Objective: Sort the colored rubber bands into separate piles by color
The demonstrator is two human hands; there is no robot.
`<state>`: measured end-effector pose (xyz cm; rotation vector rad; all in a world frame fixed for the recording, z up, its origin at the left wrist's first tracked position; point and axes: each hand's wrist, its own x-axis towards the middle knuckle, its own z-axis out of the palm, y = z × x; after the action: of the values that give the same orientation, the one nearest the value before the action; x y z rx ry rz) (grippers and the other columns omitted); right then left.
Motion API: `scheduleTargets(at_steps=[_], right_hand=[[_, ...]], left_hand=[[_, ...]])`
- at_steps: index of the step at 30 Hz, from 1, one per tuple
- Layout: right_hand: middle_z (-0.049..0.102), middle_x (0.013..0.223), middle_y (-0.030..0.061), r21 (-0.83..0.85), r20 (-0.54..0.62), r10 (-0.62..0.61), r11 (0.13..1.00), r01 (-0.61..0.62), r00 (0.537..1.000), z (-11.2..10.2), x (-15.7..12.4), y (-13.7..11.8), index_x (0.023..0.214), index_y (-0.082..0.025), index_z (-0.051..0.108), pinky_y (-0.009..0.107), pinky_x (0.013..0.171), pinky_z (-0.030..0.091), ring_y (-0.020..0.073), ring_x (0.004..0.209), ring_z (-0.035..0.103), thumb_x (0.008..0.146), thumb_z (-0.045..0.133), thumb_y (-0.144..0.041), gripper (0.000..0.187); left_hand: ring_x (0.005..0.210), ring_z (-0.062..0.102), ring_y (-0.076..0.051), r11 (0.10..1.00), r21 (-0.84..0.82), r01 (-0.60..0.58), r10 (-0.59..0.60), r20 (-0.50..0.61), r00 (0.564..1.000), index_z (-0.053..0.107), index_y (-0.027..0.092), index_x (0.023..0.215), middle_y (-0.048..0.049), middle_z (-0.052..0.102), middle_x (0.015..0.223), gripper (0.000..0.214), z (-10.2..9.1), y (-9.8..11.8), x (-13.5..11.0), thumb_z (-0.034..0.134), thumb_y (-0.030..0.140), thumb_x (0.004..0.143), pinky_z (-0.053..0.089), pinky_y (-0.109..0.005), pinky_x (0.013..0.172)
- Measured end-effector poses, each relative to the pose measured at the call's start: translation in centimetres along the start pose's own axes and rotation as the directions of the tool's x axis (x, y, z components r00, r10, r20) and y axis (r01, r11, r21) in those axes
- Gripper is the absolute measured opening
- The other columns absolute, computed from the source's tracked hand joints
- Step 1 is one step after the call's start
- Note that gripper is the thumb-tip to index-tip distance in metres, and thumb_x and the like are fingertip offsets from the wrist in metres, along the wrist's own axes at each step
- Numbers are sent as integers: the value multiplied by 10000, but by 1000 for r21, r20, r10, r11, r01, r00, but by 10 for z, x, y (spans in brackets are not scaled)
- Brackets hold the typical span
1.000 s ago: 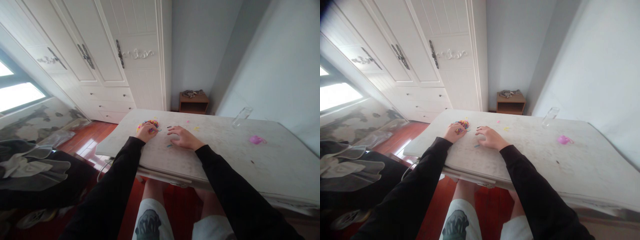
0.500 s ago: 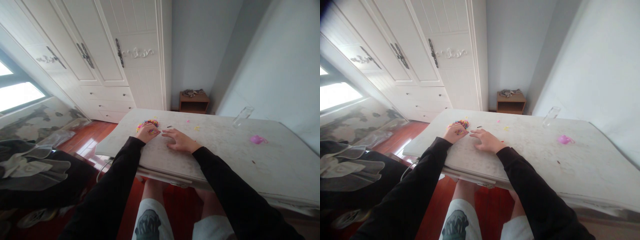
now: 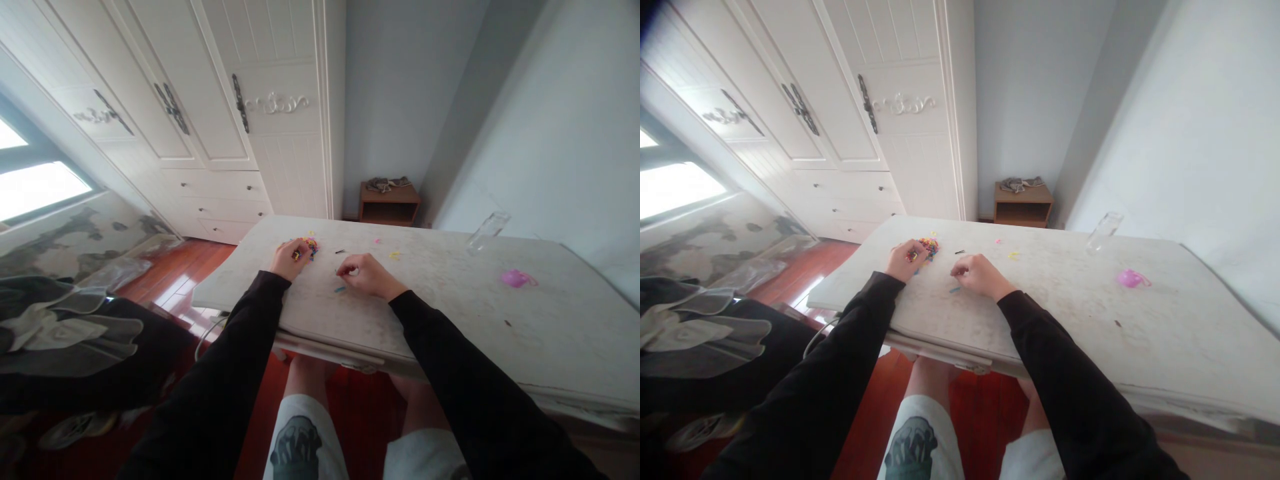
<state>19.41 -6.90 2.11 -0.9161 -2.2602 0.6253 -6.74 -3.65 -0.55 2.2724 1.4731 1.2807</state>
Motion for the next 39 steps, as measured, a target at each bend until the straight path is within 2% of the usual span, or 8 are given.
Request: scheduleTargets(at_steps=[3,9,15,20,24,32,36,39], right_hand=[[760,758,32,43,38,27,999,-28,999,-1,-2,-1,784,-159,760,251,703,506,145,708,673,745,654,-14,183],[775,797,20,169,152,30,984,-56,988,-3,-5,-3,888,-159,749,229,696,512,129,713,689,708,630,6,272],[760,785,18,94,233,33,994,-56,972,-7,-6,-8,868,-160,765,226,672,495,128,695,661,702,672,-37,227],[756,798,22,68,235,22,997,-39,972,-6,-5,-7,875,-158,769,227,678,487,130,708,650,710,719,-81,189],[735,757,6,78,247,24,996,-45,969,-3,-5,-5,879,-162,770,223,664,476,119,669,634,724,690,-57,203],[719,731,4,130,241,21,990,-54,970,0,-6,-3,888,-157,768,219,654,475,120,669,639,751,679,-63,188],[722,757,13,103,164,12,994,-30,986,-1,-5,-5,868,-151,758,222,655,475,119,671,624,738,689,-60,173],[717,776,20,49,88,19,999,-23,996,-1,-3,-5,841,-153,744,227,652,471,121,675,612,741,689,-63,145]], left_hand=[[741,643,-159,1000,-13,23,-24,-53,998,617,214,818,-12,702,778,138,-1,2,0,591,334,882,519,-302,769],[709,632,-156,998,-5,67,-68,-104,992,576,222,814,-7,682,755,120,-1,0,1,576,327,873,520,-298,744],[694,618,-159,992,36,125,-118,-157,980,547,226,805,-5,661,737,106,-4,-1,2,567,313,863,506,-304,735],[690,603,-158,982,39,187,-173,-227,958,526,231,789,4,644,724,95,-6,-1,3,560,288,858,491,-305,722],[680,594,-155,975,47,216,-199,-243,949,520,232,787,10,632,712,85,-5,-3,3,562,272,849,483,-300,703],[710,594,-167,980,52,192,-180,-179,967,573,223,770,-2,634,735,58,-3,-6,4,596,230,822,494,-321,737],[975,616,-246,977,189,103,-103,-7,995,687,227,727,-49,672,928,51,1,-4,1,723,259,745,470,-417,913],[1100,572,-295,963,253,94,-114,66,991,756,259,757,-54,671,1041,77,3,-2,-2,793,305,706,419,-485,988]])
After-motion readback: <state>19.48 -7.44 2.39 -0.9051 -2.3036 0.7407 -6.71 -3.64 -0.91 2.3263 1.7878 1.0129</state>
